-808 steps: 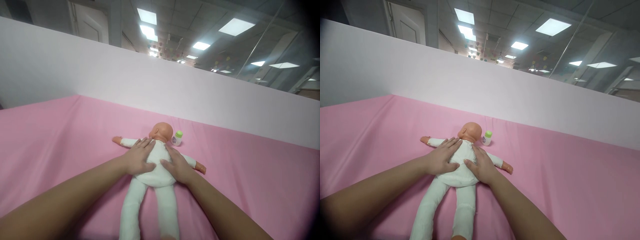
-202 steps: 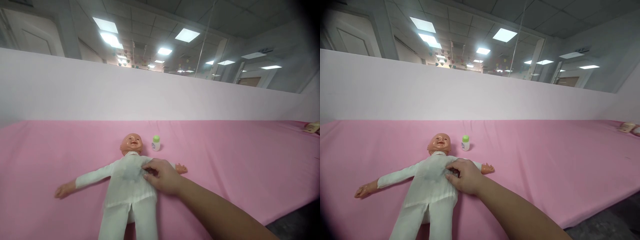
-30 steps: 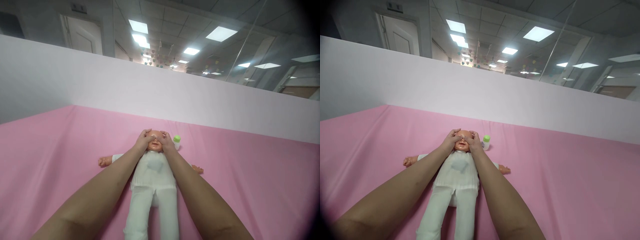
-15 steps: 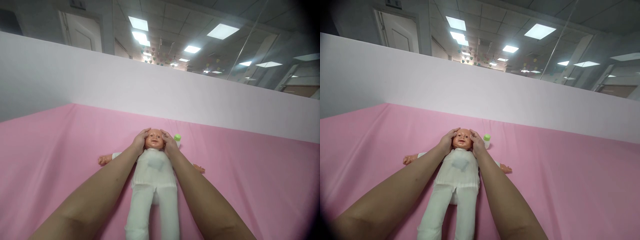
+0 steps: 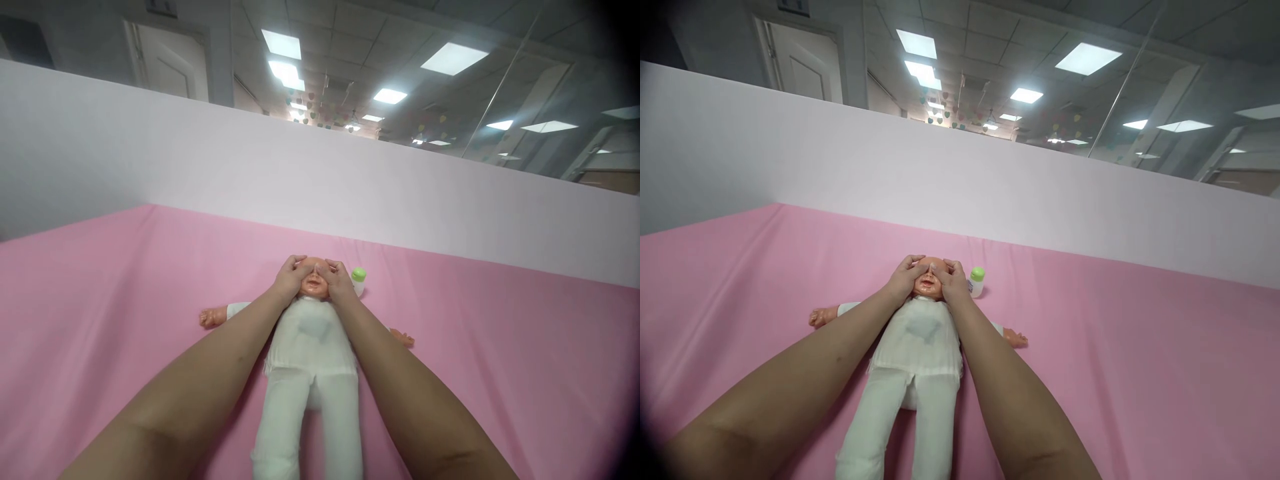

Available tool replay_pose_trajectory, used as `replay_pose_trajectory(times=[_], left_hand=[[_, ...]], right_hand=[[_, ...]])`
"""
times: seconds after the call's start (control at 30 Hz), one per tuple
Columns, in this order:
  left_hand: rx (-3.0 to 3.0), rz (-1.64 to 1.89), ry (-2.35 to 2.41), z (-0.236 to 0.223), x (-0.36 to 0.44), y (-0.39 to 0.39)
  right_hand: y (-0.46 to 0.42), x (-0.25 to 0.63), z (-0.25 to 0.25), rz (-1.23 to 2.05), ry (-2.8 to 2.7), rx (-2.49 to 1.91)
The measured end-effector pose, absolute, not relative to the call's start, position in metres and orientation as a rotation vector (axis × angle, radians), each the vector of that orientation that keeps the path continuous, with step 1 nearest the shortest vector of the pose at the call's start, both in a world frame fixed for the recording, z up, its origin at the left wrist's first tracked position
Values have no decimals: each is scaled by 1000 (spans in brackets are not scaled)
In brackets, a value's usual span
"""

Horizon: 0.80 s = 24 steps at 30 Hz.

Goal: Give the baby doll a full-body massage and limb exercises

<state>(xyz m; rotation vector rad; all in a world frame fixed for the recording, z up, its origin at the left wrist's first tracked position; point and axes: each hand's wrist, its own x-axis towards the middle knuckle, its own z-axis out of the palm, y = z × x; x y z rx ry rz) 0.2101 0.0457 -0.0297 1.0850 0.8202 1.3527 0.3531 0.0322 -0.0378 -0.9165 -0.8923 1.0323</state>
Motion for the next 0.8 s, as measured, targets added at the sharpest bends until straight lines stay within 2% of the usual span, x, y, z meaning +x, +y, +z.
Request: replay_pose_trajectory(times=[0.4,0.8], left_hand=[[1030,1251,779,-25,202,43],[1182,1306,848,-28,210,46]], right_hand=[[23,374,-38,1315,-893,-773],[26,356,-35,1043,-958,-953]])
